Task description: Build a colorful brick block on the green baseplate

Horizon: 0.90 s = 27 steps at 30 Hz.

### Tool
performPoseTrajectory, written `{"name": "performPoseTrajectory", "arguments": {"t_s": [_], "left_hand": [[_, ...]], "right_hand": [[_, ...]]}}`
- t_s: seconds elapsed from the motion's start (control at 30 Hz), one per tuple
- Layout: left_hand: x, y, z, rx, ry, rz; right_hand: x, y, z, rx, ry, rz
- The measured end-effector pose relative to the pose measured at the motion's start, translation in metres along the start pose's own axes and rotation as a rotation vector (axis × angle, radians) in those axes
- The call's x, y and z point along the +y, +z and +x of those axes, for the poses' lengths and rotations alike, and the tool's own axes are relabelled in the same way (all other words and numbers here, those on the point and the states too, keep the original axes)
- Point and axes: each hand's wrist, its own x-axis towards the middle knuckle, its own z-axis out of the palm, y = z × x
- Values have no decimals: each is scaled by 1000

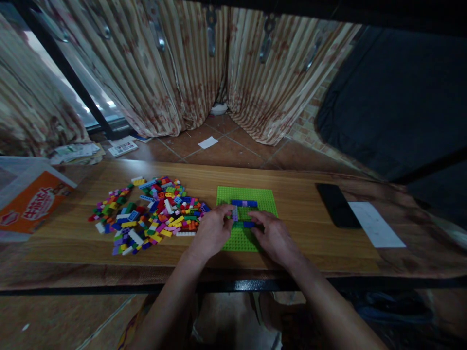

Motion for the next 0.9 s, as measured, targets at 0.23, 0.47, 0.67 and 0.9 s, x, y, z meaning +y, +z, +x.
{"name": "performPoseTrajectory", "arguments": {"t_s": [0.23, 0.47, 0.67, 0.9], "left_hand": [[6, 8, -2, 24, -7, 143], [15, 24, -1, 129, -125, 297], [21, 28, 2, 125, -223, 257], [25, 26, 7, 109, -276, 244]], "right_hand": [[0, -1, 0, 16, -15, 30], [1, 0, 2, 5, 20, 39], [1, -1, 4, 2, 41, 104], [3, 0, 6, 5, 74, 179]]}}
